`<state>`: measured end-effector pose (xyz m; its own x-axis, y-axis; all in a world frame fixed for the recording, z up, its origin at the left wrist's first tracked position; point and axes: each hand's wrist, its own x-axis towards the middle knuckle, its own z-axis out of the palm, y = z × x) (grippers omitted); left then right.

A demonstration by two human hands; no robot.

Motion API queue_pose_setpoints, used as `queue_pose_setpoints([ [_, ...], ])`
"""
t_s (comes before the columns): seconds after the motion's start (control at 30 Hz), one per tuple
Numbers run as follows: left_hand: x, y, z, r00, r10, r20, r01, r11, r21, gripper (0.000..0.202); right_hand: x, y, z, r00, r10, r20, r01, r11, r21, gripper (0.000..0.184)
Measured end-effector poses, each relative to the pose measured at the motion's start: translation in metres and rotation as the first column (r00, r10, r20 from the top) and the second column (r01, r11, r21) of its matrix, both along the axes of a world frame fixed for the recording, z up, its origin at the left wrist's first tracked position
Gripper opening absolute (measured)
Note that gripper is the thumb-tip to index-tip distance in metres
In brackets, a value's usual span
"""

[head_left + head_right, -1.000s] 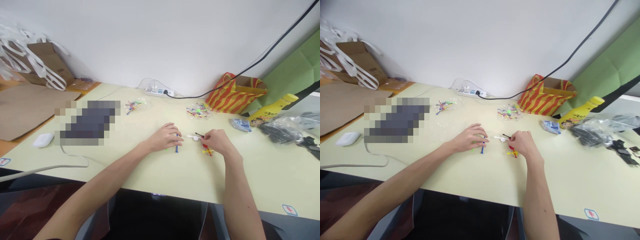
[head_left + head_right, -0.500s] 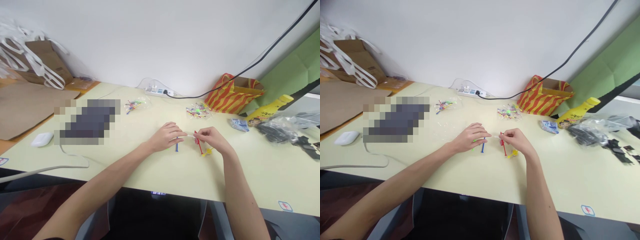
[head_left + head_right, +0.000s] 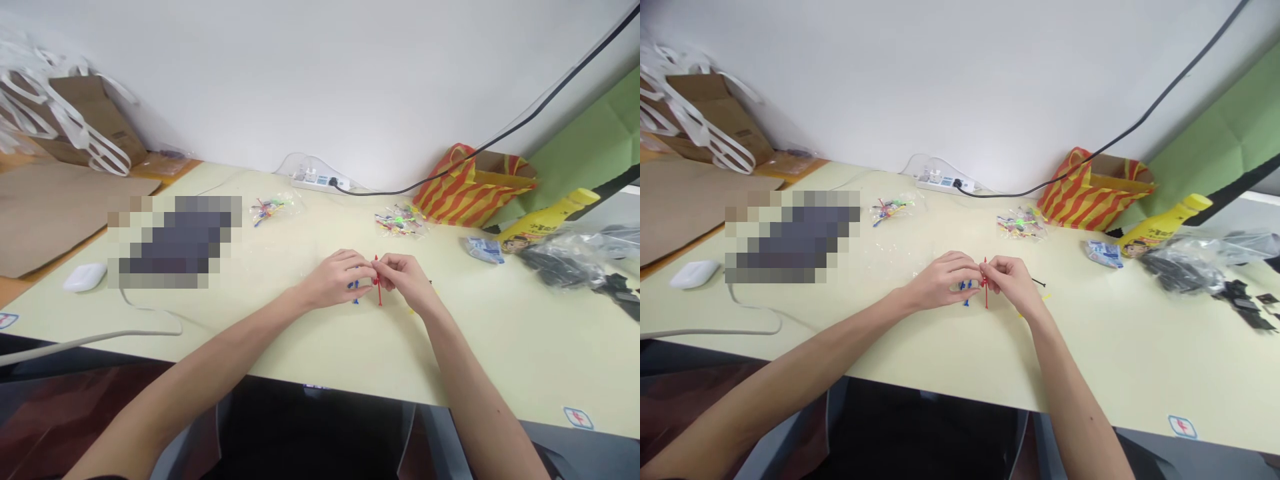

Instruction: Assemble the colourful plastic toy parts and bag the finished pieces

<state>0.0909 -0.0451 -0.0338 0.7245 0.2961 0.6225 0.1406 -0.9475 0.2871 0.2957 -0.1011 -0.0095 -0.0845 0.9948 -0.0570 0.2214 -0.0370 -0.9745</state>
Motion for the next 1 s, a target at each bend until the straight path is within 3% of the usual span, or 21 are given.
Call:
queue_pose_setpoints([
  [0.37, -0.003, -0.003, 0.006, 0.998, -0.027, 0.050, 0.034, 0.990, -0.139, 0.021, -0.003, 0.000, -0.001, 0.963, 0.124, -0.237, -0.129, 0.992, -0.004, 0.036],
  [0.67, 0.000, -0.003, 0.004, 0.991, -0.014, 0.135, 0.025, 0.996, -0.081, 0.015, -0.004, 0.000, -0.004, 0.907, 0.127, -0.402, -0.174, 0.981, -0.085, 0.038],
  [0.83, 0.002, -0.004, 0.005, 0.975, 0.003, 0.221, 0.003, 1.000, -0.029, 0.015, -0.011, 0.001, -0.008, 0.874, 0.122, -0.470, -0.172, 0.983, -0.063, 0.033],
  [1.0, 0.005, -0.004, 0.004, 0.929, -0.031, 0.368, 0.003, 0.997, 0.077, 0.019, -0.017, 0.000, -0.012, 0.750, 0.140, -0.647, -0.193, 0.981, -0.012, 0.026],
])
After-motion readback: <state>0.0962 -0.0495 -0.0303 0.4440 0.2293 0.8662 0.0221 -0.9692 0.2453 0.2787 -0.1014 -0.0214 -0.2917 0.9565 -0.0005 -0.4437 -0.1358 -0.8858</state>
